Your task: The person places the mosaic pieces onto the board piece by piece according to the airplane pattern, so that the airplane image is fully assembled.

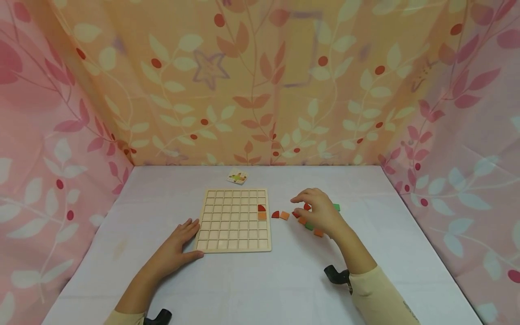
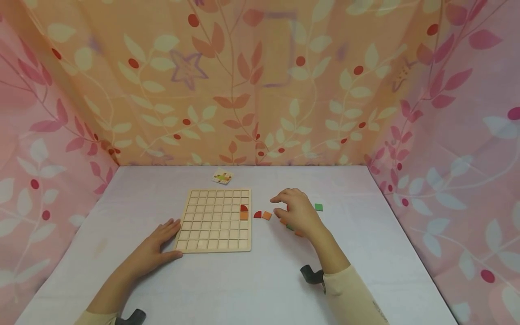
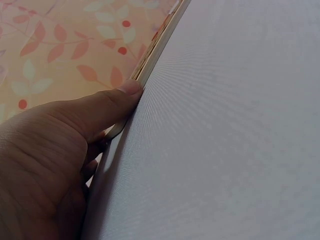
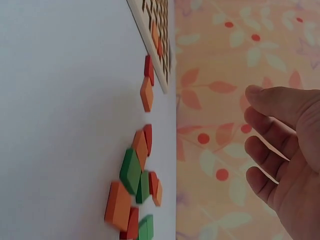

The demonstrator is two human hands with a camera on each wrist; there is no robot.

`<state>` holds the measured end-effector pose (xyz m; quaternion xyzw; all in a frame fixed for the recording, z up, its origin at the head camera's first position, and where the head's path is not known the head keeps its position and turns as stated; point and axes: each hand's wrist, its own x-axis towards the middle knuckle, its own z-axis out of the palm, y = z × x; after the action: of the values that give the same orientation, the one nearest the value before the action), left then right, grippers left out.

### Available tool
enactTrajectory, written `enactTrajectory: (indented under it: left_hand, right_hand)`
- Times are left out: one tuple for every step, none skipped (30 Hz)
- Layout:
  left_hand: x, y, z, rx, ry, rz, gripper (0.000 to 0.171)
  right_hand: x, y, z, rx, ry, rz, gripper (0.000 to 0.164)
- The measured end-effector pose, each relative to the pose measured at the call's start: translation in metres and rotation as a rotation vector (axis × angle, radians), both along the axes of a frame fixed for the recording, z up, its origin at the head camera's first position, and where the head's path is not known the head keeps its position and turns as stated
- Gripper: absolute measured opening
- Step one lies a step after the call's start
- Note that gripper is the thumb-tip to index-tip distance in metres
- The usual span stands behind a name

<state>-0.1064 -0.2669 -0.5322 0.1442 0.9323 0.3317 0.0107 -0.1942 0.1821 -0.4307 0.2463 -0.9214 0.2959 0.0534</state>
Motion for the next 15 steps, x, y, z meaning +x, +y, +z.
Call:
enactTrajectory:
  left_hand:
    - [0.0,0.0,0.0,0.0,0.005,-0.002,0.096]
    - [0.001,0.0,0.0,0.0,0.014,-0.006,0.096]
    - [0.001,0.0,0.0,-0.001,0.017,-0.006,0.096]
    - [0.001,0.0,-0.001,-0.002,0.02,-0.005,0.096]
    - [0.002,0.0,-0.001,-0.003,0.023,-0.005,0.095]
    - [0.002,-0.001,-0.001,-0.007,0.025,-0.007,0.095]
    - [0.002,-0.001,-0.001,-0.01,0.025,-0.007,0.095]
    - [0.002,-0.001,-0.001,-0.011,0.023,-0.006,0.095]
    - [0.001,-0.001,-0.001,-0.011,0.02,-0.001,0.095]
    - [0.001,-0.001,-0.001,-0.012,0.019,-0.002,0.095]
    - [0.001,-0.001,-0.001,-0.014,0.022,-0.004,0.095]
    - [0.001,-0.001,-0.001,-0.015,0.023,-0.006,0.096]
    - [0.001,-0.001,-0.001,-0.014,0.02,-0.003,0.095]
    - [0.001,-0.001,-0.001,-0.011,0.024,-0.004,0.095]
    - [0.001,-0.001,-0.001,-0.009,0.027,-0.005,0.095]
  right_hand:
    - [0.001,0.003,0.0,-0.004,0.003,0.001,0.027]
    - [0.003,0.007,0.001,-0.01,0.003,0.0,0.026]
    - [0.004,0.011,0.001,-0.015,0.003,0.001,0.026]
    - [0.004,0.015,0.002,-0.015,0.002,0.0,0.026]
    - [0.005,0.019,0.002,-0.015,-0.001,-0.003,0.025]
    - [0.005,0.023,0.002,-0.016,-0.007,-0.006,0.025]
    - [0.006,0.027,0.002,-0.017,-0.016,-0.012,0.025]
    - [0.006,0.031,0.002,-0.015,-0.024,-0.018,0.026]
    - [0.007,0.035,0.002,-0.011,-0.031,-0.025,0.026]
    - [0.007,0.04,0.002,-0.002,-0.036,-0.035,0.027]
    - [0.007,0.044,0.001,0.006,-0.041,-0.043,0.027]
    - [0.008,0.048,0.0,0.014,-0.046,-0.053,0.028]
    - [0.008,0.052,-0.001,0.019,-0.052,-0.063,0.028]
    - [0.009,0.056,-0.002,0.024,-0.052,-0.069,0.028]
    - [0.009,0.06,-0.004,0.026,-0.053,-0.074,0.028]
